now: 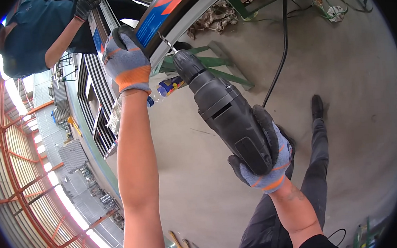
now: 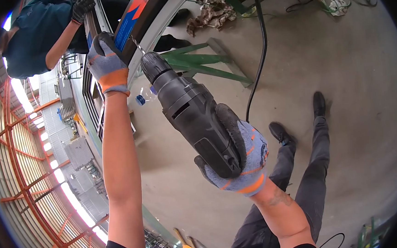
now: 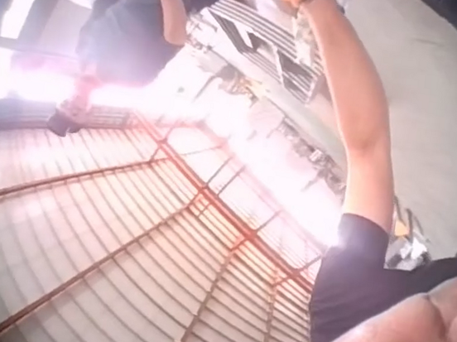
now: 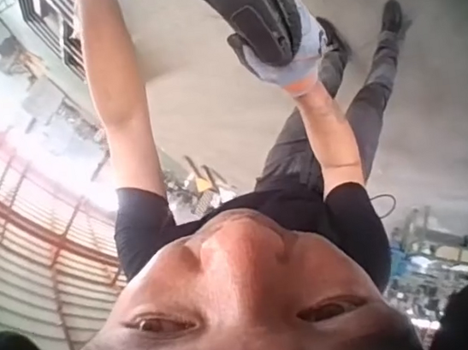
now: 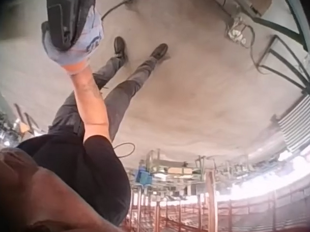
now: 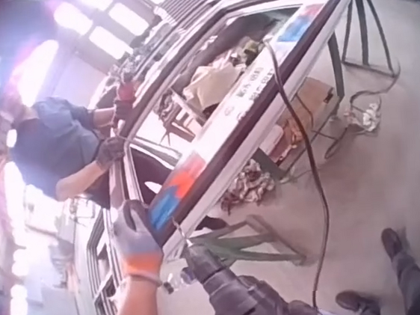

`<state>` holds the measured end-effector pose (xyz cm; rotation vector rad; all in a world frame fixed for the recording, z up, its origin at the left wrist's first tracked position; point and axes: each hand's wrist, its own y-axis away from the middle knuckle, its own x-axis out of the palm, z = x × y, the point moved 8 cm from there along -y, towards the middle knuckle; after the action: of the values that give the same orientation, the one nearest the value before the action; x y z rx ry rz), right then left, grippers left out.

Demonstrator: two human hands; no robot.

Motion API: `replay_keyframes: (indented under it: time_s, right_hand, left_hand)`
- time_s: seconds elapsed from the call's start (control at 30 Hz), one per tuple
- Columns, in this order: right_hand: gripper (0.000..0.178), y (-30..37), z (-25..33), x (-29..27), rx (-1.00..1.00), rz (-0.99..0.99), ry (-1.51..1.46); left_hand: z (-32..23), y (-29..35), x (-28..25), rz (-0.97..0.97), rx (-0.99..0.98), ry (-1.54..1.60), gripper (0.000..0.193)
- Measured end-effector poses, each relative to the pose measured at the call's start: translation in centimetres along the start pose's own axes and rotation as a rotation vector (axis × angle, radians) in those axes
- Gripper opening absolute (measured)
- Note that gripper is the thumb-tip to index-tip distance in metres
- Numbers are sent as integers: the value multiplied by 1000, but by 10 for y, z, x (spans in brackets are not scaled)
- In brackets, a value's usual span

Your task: Assembling and securing components of a large metal window frame using a mallet and power drill.

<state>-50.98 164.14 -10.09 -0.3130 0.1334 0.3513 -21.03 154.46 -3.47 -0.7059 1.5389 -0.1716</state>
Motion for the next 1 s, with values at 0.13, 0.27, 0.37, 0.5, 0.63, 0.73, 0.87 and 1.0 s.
replay_keyframes:
  time_s: [0.13,0.27,0.37,0.5,0.63,0.73,0.87,1.0]
  right_hand:
    - [80,-6,4,10,-2,-29,-1]
    - [80,-14,9,18,-20,-115,38]
    - [79,-12,13,23,-11,-104,122]
    - [85,-1,11,36,83,-45,153]
    - [83,3,19,40,147,-125,183]
    - [80,5,14,42,202,-140,150]
    - [77,-1,15,42,219,-55,190]
    - [73,-2,12,35,229,-87,184]
  left_hand:
    - [-3,4,-5,-46,17,-29,23]
    - [-6,6,-4,-57,66,-32,19]
    - [0,6,-4,-62,36,-42,15]
    - [-3,5,-7,-81,45,-66,16]
    - [-1,8,-9,-61,50,-83,16]
    - [-12,8,-12,-108,64,-83,16]
    - [-6,5,-10,0,22,-16,16]
    - [-9,2,-12,-32,40,8,15]
